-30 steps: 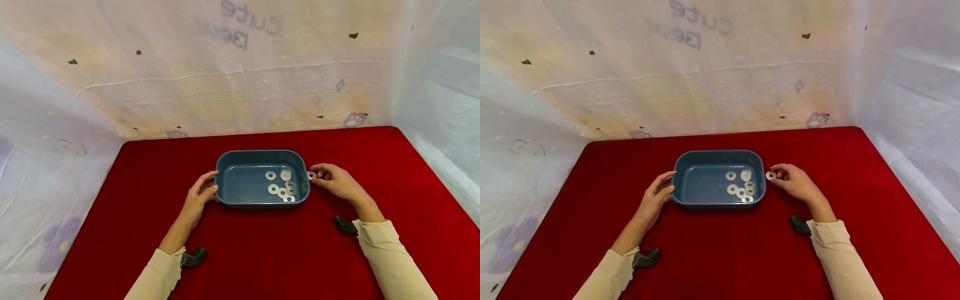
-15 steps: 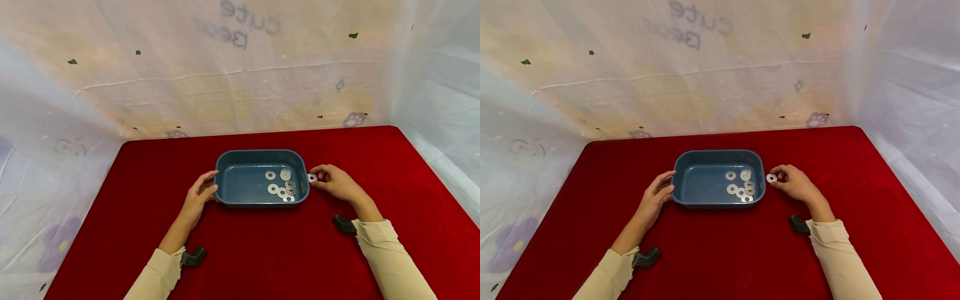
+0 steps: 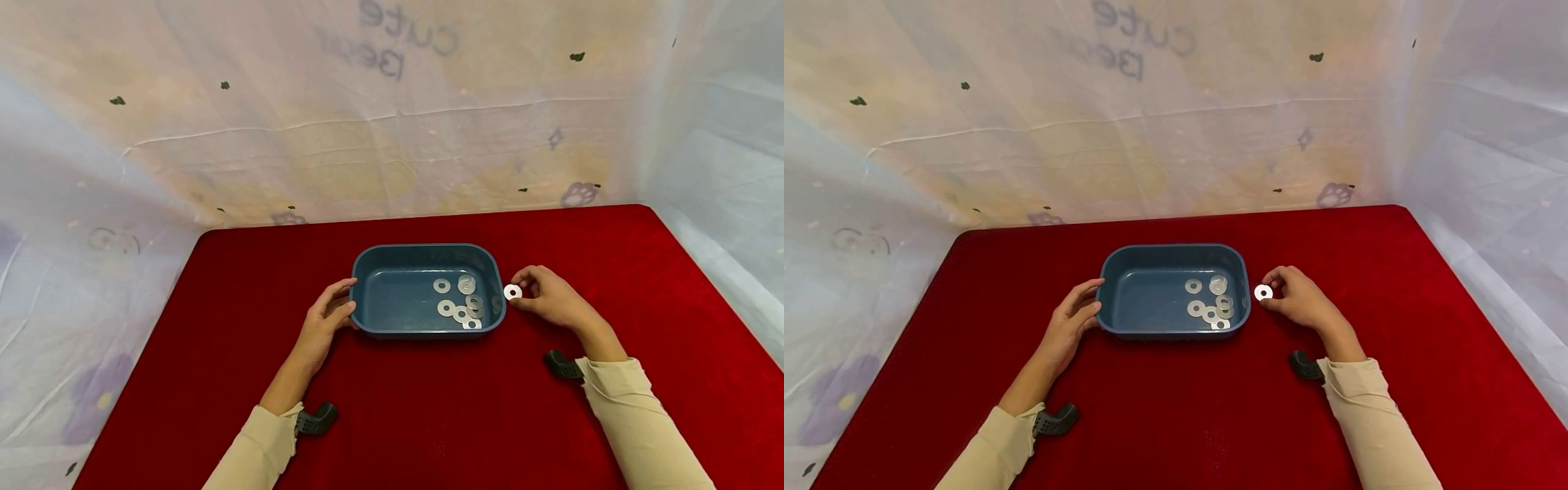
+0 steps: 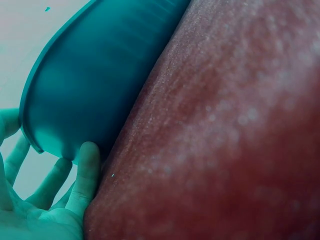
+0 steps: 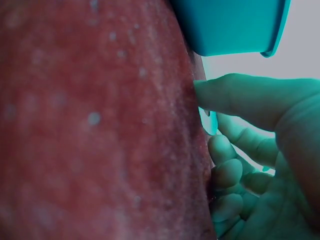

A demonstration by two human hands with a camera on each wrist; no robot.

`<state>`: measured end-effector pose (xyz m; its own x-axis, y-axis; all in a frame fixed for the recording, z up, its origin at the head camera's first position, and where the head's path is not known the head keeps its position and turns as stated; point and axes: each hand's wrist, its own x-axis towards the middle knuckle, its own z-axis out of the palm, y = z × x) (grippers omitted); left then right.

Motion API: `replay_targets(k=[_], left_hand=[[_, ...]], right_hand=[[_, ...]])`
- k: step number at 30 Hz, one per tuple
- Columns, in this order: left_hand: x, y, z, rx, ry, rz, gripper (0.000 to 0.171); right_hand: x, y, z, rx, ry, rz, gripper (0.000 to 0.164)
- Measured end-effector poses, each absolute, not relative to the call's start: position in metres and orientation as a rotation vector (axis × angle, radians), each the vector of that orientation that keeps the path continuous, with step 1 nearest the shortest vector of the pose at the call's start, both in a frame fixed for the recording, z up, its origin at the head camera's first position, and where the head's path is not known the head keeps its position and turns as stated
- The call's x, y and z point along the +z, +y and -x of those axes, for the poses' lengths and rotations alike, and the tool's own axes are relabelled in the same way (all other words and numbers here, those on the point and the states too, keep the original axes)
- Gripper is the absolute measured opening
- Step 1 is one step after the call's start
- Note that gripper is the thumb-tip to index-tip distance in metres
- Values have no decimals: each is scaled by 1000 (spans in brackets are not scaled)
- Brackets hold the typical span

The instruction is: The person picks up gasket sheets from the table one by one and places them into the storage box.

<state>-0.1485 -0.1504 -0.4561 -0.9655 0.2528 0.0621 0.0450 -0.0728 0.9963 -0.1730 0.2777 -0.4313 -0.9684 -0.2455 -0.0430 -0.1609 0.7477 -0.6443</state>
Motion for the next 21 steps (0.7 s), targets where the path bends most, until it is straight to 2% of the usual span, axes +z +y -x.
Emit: replay_targets(k=[11,21], left_hand=[[-456,-151,148,2174,2036,-319,47],[-456,-150,148,2167,2042,-314,47]], right_hand=[[-428,277,171,-1024,2804,356,33],[-426,283,169,-994,2737,475,40]])
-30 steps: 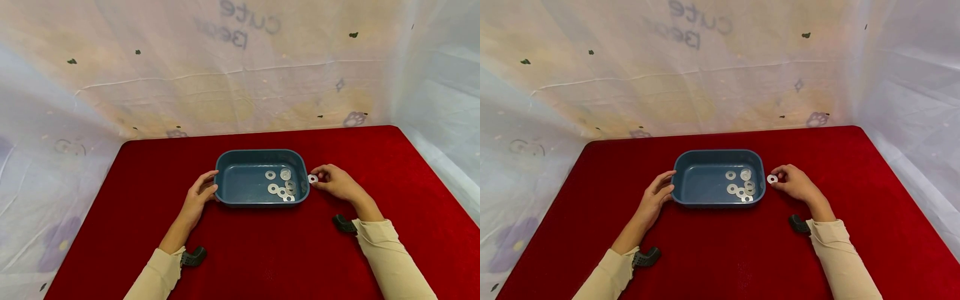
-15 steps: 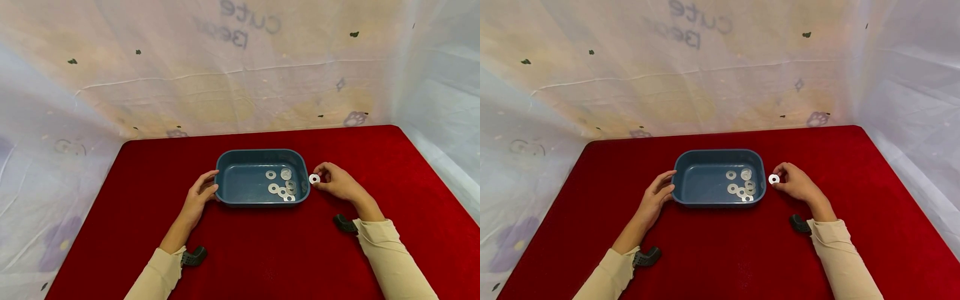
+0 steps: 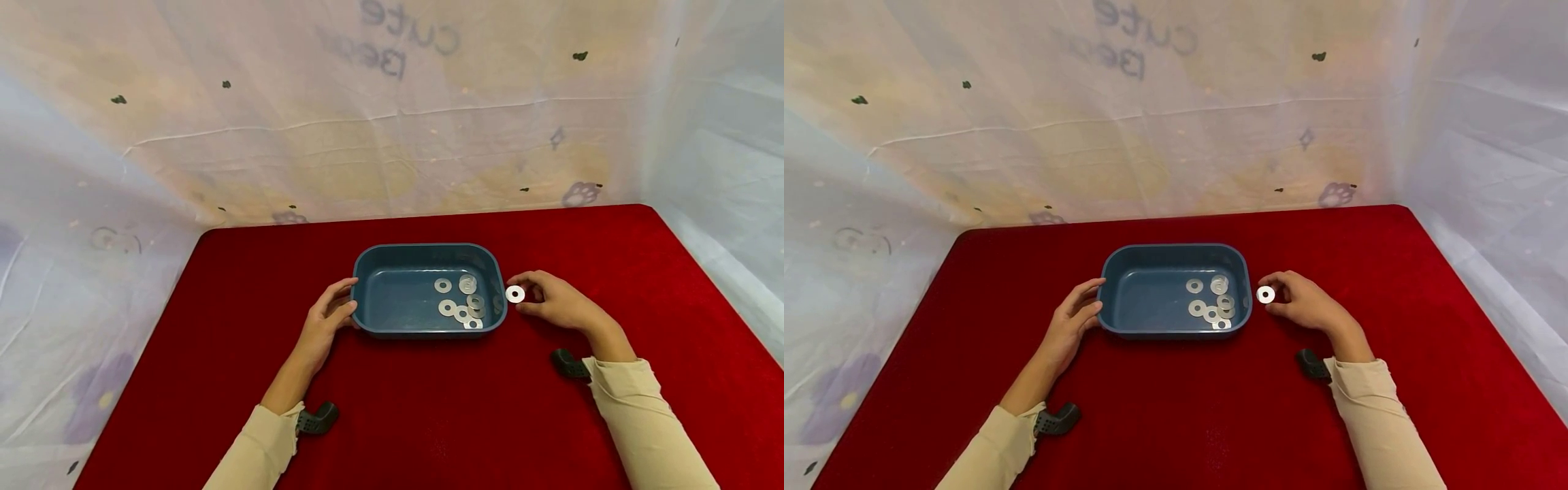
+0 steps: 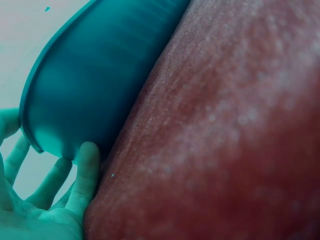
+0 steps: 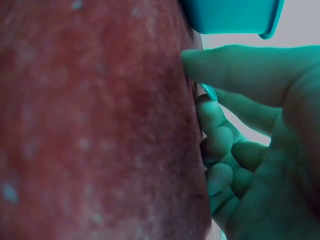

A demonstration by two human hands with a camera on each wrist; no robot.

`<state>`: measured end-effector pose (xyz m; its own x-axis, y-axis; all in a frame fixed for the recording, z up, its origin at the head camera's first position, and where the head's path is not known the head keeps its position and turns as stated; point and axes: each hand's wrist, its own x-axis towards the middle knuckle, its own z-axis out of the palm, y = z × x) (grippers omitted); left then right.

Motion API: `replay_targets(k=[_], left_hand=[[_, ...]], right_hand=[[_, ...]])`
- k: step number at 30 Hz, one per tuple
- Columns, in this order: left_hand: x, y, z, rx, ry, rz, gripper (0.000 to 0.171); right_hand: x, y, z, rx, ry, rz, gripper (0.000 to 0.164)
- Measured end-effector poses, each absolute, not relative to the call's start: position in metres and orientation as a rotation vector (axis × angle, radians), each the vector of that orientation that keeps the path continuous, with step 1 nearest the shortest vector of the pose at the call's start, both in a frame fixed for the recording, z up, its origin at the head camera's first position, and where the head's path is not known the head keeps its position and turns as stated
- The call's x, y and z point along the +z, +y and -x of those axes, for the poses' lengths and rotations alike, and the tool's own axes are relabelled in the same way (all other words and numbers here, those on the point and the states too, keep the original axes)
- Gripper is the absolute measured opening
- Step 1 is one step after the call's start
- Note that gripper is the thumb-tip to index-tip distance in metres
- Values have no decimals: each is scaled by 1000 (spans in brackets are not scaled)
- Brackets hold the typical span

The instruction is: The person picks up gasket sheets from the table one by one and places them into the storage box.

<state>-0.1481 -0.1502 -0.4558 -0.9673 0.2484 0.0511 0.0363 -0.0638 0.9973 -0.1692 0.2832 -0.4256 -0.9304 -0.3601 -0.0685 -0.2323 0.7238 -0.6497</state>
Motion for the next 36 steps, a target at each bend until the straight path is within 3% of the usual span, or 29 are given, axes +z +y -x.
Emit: replay_targets(k=[36], left_hand=[[-457,-151,148,2160,2050,-327,47]], right_hand=[[-423,283,166,-935,2938,447,26]])
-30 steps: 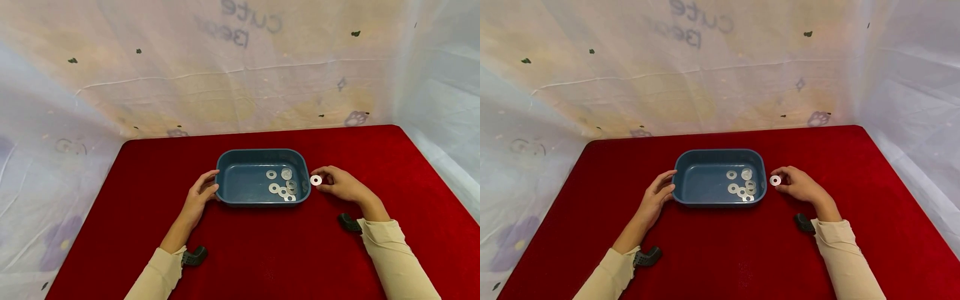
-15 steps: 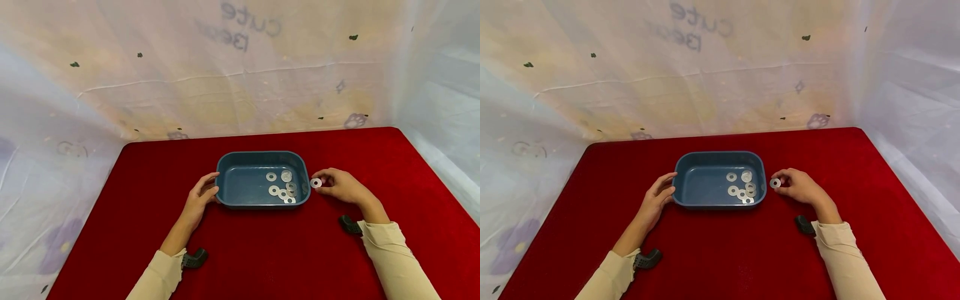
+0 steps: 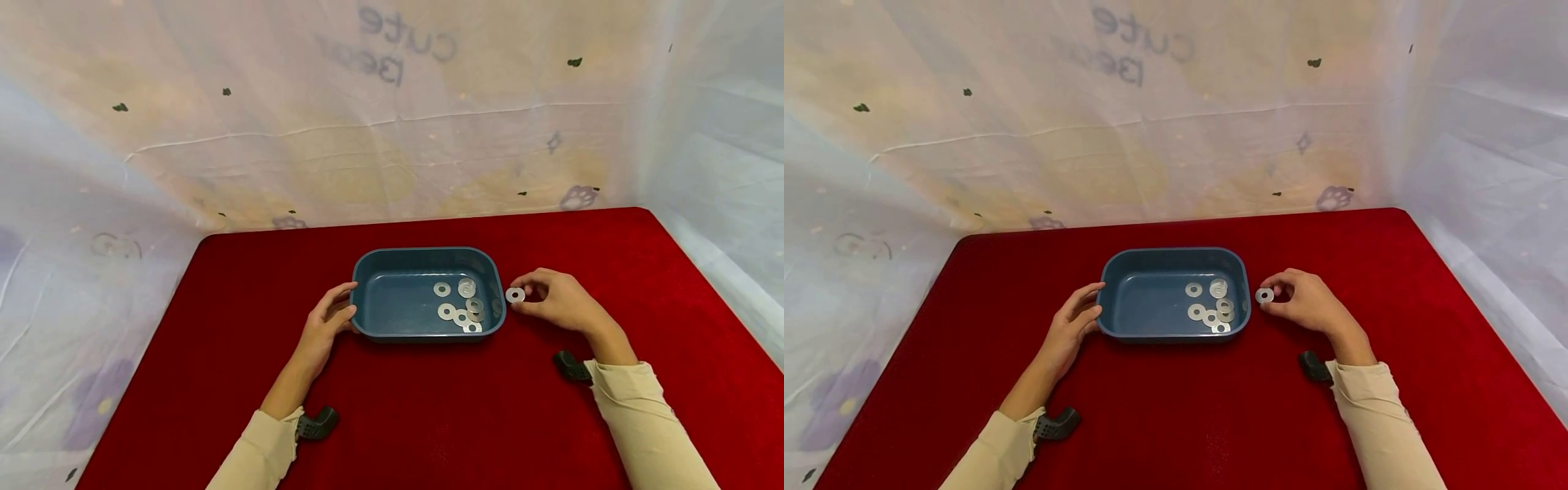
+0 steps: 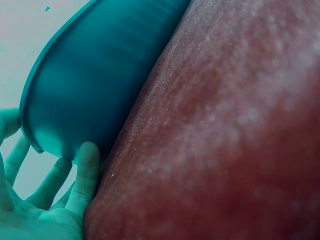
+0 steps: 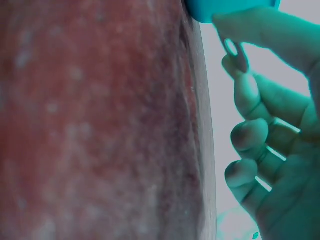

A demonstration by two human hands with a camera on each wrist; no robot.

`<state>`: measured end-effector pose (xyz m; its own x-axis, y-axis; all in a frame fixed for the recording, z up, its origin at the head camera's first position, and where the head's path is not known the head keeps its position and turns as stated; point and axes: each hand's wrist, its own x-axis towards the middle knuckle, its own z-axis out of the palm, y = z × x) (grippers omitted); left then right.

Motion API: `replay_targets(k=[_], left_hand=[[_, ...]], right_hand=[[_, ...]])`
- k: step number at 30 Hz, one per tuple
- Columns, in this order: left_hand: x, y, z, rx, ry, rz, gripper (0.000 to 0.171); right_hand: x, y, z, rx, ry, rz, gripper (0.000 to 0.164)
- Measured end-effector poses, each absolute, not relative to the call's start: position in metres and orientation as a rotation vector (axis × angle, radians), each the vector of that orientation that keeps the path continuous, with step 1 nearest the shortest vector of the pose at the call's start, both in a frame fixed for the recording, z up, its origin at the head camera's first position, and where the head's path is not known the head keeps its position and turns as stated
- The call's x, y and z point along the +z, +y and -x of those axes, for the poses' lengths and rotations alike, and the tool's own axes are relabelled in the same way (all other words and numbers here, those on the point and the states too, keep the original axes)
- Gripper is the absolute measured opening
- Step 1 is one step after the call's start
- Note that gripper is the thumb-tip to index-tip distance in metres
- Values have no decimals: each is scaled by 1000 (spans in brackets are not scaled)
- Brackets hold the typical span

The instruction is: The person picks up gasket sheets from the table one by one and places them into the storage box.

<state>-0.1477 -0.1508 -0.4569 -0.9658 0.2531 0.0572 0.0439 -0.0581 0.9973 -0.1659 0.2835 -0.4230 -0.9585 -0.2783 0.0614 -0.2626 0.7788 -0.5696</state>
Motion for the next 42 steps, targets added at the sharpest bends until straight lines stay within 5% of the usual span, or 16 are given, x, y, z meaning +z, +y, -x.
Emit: replay_targets(k=[42], left_hand=[[-456,-150,147,2171,2034,-309,48]], right_hand=[[-402,285,158,-982,3054,477,31]])
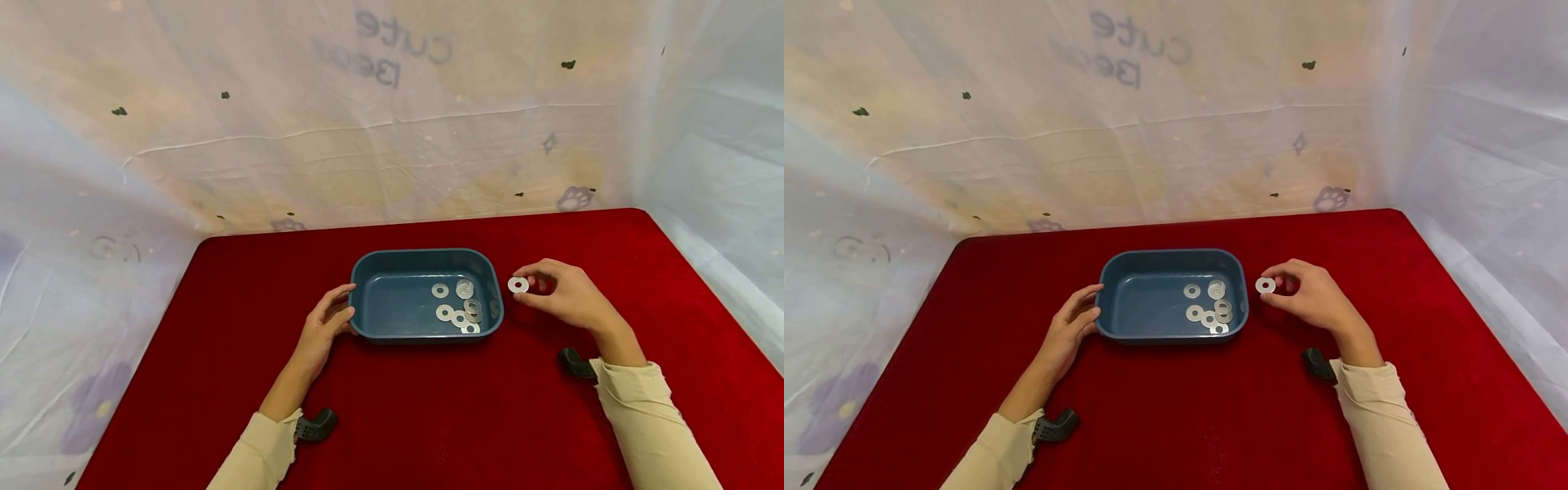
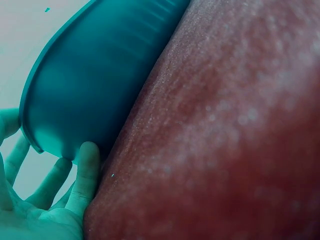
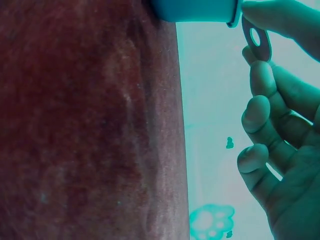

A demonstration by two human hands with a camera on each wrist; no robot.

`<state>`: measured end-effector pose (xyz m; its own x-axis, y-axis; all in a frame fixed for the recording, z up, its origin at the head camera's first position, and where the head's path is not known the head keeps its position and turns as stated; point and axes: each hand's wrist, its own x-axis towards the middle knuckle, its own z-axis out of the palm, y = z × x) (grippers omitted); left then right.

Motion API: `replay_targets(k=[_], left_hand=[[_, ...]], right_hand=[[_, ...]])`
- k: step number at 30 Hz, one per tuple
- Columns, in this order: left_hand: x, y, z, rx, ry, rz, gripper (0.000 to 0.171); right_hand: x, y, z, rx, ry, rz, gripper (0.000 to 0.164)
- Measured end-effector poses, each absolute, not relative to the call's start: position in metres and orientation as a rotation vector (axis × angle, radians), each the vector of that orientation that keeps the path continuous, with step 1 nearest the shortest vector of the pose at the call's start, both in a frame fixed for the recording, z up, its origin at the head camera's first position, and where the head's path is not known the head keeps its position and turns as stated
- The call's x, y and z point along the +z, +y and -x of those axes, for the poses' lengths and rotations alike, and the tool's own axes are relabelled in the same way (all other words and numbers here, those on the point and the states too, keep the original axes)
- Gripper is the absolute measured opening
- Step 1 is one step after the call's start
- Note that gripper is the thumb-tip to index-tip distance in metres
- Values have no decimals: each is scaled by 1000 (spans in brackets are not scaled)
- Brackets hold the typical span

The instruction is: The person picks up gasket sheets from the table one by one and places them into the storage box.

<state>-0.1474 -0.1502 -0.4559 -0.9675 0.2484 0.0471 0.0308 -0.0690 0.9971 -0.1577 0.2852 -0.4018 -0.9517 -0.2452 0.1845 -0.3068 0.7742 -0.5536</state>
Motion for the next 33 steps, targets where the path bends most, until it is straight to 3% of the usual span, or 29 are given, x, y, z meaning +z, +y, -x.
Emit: replay_targets(k=[33], left_hand=[[-456,-151,147,2165,2041,-318,48]], right_hand=[[-380,276,150,1006,-2787,-354,30]])
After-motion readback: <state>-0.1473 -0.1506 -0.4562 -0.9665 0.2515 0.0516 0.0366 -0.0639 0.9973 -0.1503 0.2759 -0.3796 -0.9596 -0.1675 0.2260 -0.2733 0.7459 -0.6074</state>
